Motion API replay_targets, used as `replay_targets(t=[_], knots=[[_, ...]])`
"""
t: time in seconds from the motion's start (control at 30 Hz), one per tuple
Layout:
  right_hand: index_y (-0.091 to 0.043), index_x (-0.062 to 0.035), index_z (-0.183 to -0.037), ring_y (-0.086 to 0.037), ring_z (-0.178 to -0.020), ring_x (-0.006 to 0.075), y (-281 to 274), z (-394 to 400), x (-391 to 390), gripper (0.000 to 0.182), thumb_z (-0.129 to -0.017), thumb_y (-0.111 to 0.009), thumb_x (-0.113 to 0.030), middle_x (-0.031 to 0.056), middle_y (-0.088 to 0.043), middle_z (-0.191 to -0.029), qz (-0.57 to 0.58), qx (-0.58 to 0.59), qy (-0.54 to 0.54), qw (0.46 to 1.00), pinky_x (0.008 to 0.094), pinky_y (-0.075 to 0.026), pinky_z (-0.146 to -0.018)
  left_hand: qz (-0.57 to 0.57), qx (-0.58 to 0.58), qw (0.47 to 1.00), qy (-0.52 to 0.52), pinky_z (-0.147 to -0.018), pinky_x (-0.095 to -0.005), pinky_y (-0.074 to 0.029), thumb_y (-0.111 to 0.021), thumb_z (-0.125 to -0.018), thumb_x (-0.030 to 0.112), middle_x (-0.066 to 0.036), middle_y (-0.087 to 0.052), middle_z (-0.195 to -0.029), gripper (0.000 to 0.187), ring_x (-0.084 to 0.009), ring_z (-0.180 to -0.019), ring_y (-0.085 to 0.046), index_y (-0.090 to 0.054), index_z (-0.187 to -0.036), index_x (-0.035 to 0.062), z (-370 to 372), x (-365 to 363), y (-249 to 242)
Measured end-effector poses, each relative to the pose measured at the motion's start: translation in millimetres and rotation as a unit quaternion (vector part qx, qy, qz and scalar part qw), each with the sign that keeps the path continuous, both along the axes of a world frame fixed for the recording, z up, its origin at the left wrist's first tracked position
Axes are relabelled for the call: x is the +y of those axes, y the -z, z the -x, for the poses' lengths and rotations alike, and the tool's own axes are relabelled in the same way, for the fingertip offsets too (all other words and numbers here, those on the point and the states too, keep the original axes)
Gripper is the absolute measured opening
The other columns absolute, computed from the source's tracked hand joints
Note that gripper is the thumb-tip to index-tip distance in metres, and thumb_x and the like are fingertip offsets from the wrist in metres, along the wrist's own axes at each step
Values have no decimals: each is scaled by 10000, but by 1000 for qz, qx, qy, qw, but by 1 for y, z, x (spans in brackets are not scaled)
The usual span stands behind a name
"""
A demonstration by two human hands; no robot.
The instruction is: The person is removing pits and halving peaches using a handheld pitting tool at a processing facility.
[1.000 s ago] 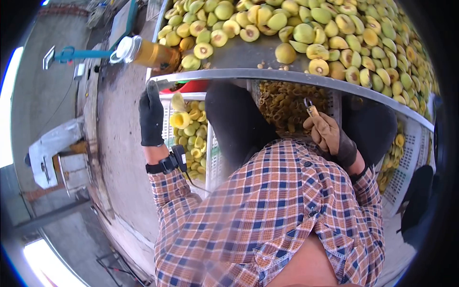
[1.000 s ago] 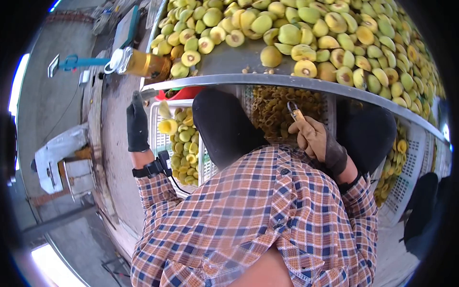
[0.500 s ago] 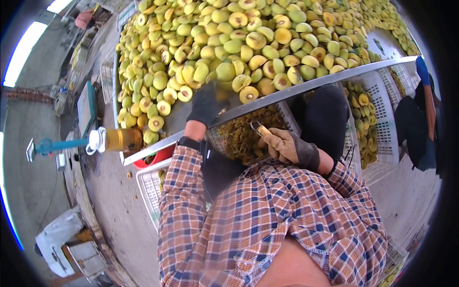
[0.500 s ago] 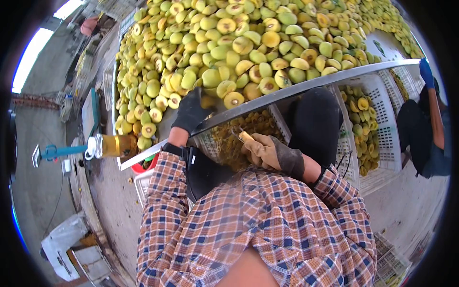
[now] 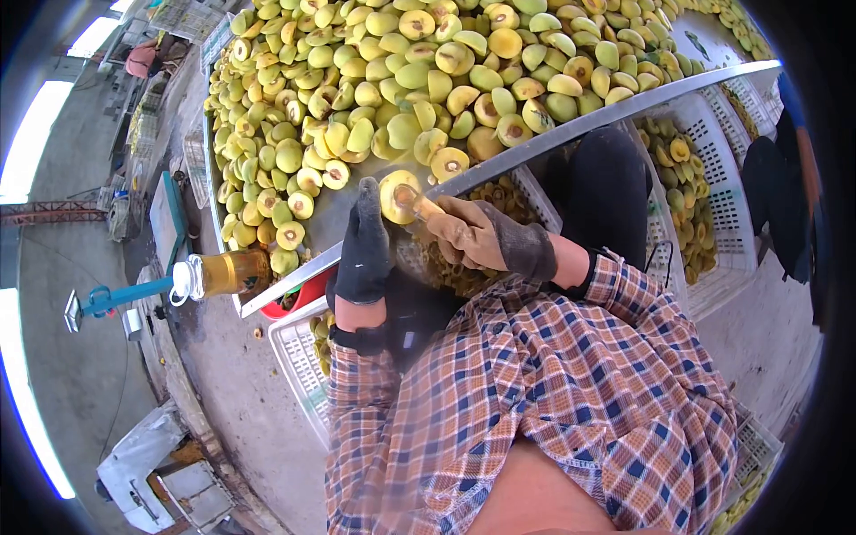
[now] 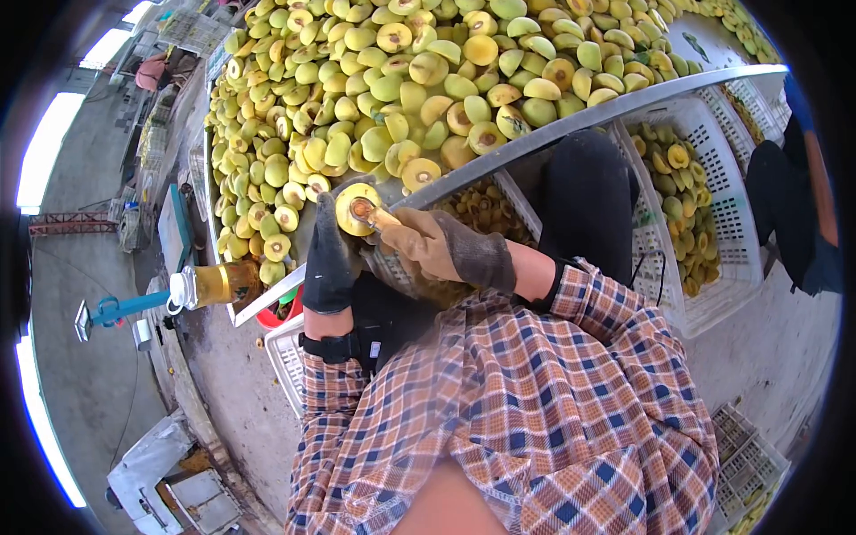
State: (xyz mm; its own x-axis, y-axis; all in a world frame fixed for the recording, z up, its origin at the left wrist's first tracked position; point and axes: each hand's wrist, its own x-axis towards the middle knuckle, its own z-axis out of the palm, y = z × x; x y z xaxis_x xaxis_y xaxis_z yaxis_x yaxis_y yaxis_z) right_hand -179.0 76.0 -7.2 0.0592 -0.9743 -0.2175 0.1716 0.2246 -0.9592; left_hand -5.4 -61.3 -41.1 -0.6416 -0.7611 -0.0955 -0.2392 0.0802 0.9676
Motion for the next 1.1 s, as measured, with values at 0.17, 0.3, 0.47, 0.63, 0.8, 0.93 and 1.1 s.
replay_targets(t=[0.17, 0.3, 0.47, 0.63, 0.8, 0.93, 1.1], knots=[[-570, -41, -979, -537, -582, 111, 20, -4, -4, 323, -1002, -484, -352, 51, -570, -645, 49, -28, 18, 998, 291, -422, -532, -13, 94, 995, -39, -789, -260, -506, -301, -1043, 523, -54, -633, -1067, 607, -134, -916, -612, -541, -1297, 27, 26, 25, -28], [-565, -30, -977, -533, -592, 117, 37, 4, -3, 314, -1005, -498, -336, 32, -537, -637, 279, 251, 99, 922, 304, -423, -545, 59, 43, 997, 21, -893, -308, -476, -358, -1075, 330, -126, -635, -1170, 444, -176, -998, -598, -540, -1272, -23, 12, 14, -20], [-583, -51, -961, -447, -494, 91, 16, 15, -3, 377, -1009, -486, -413, -20, -453, -599, 74, 64, -2, 995, 261, -346, -434, -37, 93, 995, 0, -931, -323, -447, -341, -1077, 320, -146, -592, -1241, 438, -179, -1060, -560, -538, -1265, -24, 15, 20, -20], [-581, -69, -910, -286, -380, 45, 0, -3, 9, 496, -996, -429, -534, -45, -394, -558, -115, -195, -50, 973, 233, -205, -343, 37, 117, 985, -121, -929, -329, -472, -292, -1050, 489, -130, -600, -1158, 582, -215, -1030, -584, -531, -1244, -5, 40, 47, -30], [-591, -54, -937, -289, -382, 41, -4, 3, 8, 505, -1000, -435, -531, -48, -377, -556, -103, -182, -106, 972, 224, -194, -339, 334, 54, 936, -102, -788, -300, -507, -413, -1033, 436, -130, -646, -1003, 517, -186, -870, -617, -574, -1151, -40, 31, 31, -6], [-594, -37, -958, -279, -373, 43, 17, 3, 9, 525, -995, -449, -540, -52, -356, -544, -113, -394, -190, 892, 228, -188, -336, 56, 111, 992, -9, -729, -374, -540, -576, -938, 93, -152, -673, -873, 245, -295, -750, -668, -560, -1134, -54, 27, 23, -24], [-540, 62, -1142, -399, -409, 82, 41, 0, 11, 430, -1011, -521, -347, 47, -488, -637, -67, -444, -229, 863, 229, -302, -336, -322, 331, 887, 14, -708, -338, -541, -528, -985, 260, -107, -662, -900, 286, -201, -770, -649, -582, -1111, 9, 31, 21, -7]])
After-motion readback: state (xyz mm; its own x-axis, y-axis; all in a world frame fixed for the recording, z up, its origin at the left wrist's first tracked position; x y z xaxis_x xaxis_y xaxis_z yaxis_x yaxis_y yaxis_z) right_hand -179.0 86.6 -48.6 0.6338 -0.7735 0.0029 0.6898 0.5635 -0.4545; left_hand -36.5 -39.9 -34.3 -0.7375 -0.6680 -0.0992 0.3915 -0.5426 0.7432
